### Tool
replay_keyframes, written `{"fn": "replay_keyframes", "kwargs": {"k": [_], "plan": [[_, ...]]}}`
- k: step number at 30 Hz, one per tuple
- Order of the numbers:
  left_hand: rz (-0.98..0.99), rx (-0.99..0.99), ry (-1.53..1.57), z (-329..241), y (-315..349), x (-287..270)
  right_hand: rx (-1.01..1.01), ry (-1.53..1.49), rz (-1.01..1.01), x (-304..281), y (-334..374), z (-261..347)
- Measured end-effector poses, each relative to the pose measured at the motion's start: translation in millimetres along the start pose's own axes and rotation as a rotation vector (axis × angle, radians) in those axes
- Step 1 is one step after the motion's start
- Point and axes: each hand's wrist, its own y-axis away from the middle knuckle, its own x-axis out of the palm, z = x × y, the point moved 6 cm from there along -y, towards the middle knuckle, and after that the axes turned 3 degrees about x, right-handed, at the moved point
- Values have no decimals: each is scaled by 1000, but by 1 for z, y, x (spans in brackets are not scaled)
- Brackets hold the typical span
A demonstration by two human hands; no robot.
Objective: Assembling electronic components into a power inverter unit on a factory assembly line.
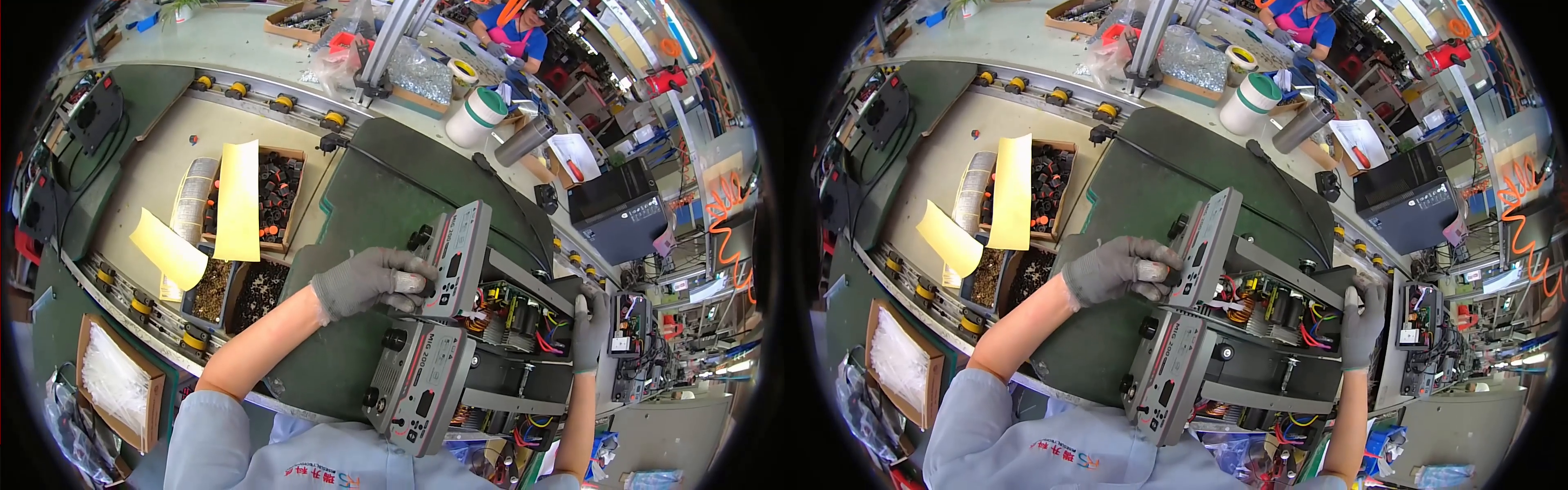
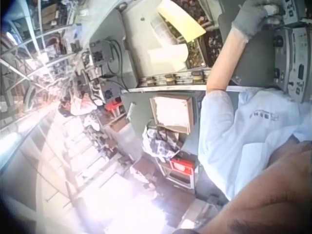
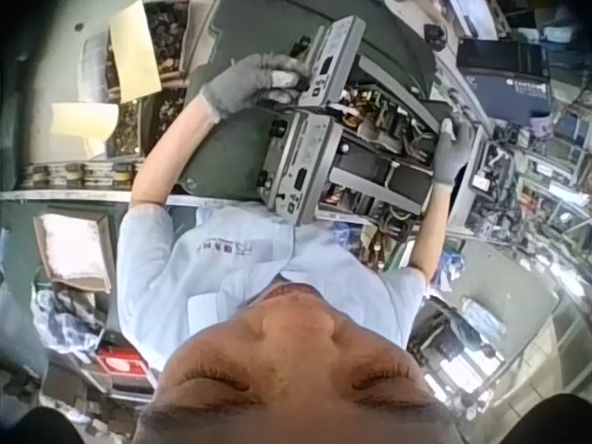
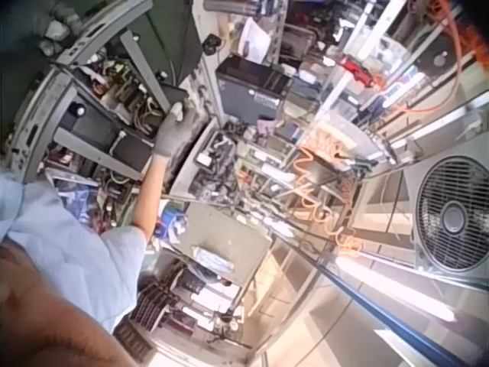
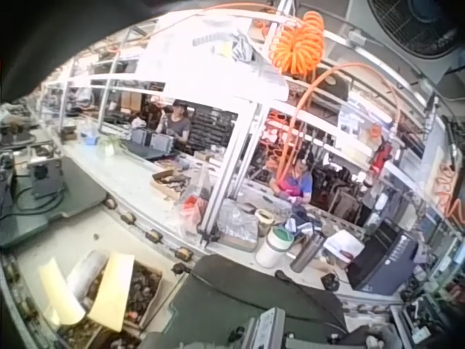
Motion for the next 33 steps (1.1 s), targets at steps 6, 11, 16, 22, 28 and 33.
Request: {"fn": "replay_keyframes", "kwargs": {"k": [6,11,16,22,28,33], "plan": [[25,-38,-157,0,-6,-6,-50,11,-17,0,1,-1],[79,8,-14,9,-6,-6,15,-11,21,3,0,-9],[98,17,21,9,-10,-7,36,-39,23,5,-1,-8],[124,14,70,14,-12,-9,109,-99,42,9,-1,-11],[77,27,123,16,-8,-6,140,-187,-5,6,-1,-22],[41,70,36,17,0,-4,231,-214,47,8,2,-24]]}}
